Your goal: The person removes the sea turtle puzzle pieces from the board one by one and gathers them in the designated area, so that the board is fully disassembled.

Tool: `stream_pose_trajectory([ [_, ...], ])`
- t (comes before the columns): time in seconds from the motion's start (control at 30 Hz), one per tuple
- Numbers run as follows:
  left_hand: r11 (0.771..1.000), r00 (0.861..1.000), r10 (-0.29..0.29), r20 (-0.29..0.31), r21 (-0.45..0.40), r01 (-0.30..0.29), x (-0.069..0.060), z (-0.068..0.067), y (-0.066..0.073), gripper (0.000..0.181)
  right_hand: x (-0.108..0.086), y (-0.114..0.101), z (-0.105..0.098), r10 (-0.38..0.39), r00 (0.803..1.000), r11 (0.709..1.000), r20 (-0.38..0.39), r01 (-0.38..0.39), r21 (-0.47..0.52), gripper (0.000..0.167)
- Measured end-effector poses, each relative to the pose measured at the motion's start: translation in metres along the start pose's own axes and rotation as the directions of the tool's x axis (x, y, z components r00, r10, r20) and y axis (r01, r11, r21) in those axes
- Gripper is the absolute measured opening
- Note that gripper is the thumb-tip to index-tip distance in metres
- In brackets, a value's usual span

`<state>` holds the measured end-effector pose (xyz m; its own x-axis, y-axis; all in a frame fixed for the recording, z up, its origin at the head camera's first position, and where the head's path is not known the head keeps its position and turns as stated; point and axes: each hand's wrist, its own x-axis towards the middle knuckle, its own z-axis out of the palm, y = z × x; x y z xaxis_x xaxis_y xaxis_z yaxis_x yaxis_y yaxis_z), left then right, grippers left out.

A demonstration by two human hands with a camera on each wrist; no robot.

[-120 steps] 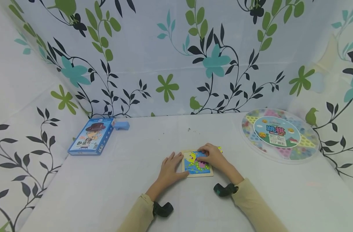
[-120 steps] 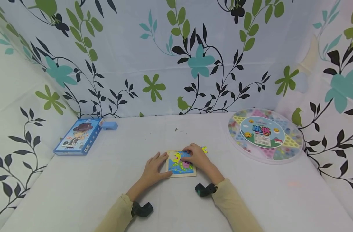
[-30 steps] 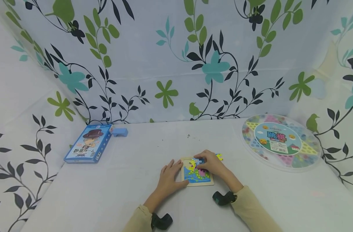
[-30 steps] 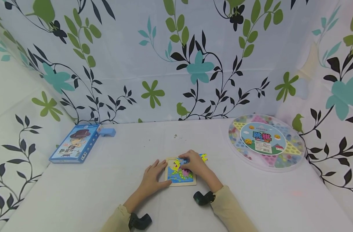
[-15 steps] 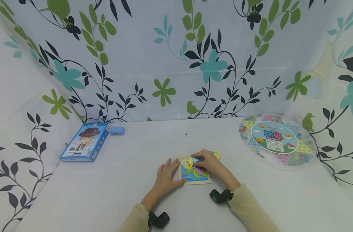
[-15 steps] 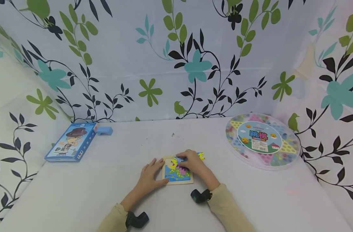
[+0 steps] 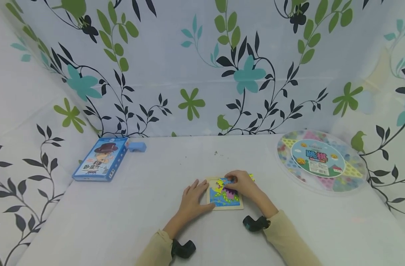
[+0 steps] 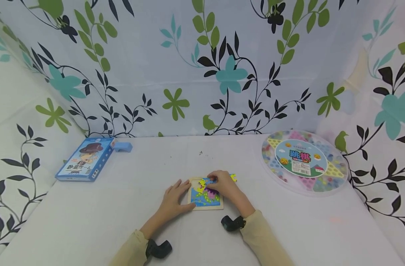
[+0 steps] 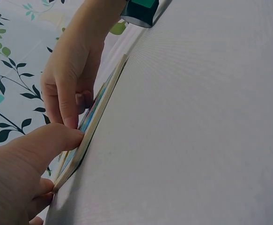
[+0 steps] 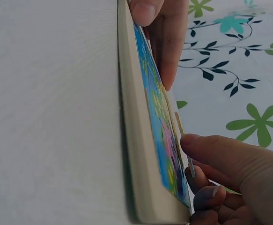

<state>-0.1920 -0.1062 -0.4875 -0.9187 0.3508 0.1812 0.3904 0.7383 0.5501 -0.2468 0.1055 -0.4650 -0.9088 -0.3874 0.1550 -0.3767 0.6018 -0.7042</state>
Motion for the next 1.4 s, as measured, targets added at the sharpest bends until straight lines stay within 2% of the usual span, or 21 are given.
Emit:
stream_pose_trajectory([
  [0.13,1.000,1.000,0.001,0.013,-0.006,-0.001,-0.001,0.001,0.001,0.070,-0.002,0.001,-0.002,0.007,1.000,1.000,0.008,-0.007,0.007,0.028],
  [0.37,1.000,1.000,0.009,-0.004,0.006,-0.009,0.000,0.003,-0.002,0.070,-0.002,0.002,-0.009,0.002,1.000,1.000,0.020,-0.002,0.010,0.028],
  [0.67,0.999,0.999,0.027,-0.017,0.025,-0.027,0.002,0.002,-0.002,0.069,-0.006,0.015,-0.041,-0.123,0.992,0.992,-0.017,0.123,-0.032,0.026],
  [1.07,1.000,1.000,0.019,-0.011,0.016,-0.019,0.003,-0.001,-0.002,0.071,-0.023,0.041,-0.086,-0.029,0.993,0.997,-0.110,0.021,-0.070,0.025],
  [1.23,1.000,1.000,0.027,-0.015,0.007,-0.027,0.002,-0.001,-0.001,0.071,-0.029,0.055,-0.097,0.022,0.998,0.995,-0.065,-0.028,-0.096,0.025],
  [1.4,1.000,1.000,0.025,-0.012,-0.004,-0.025,0.002,0.000,-0.001,0.071,-0.032,0.066,-0.099,0.063,0.998,0.992,-0.017,-0.065,-0.108,0.027],
])
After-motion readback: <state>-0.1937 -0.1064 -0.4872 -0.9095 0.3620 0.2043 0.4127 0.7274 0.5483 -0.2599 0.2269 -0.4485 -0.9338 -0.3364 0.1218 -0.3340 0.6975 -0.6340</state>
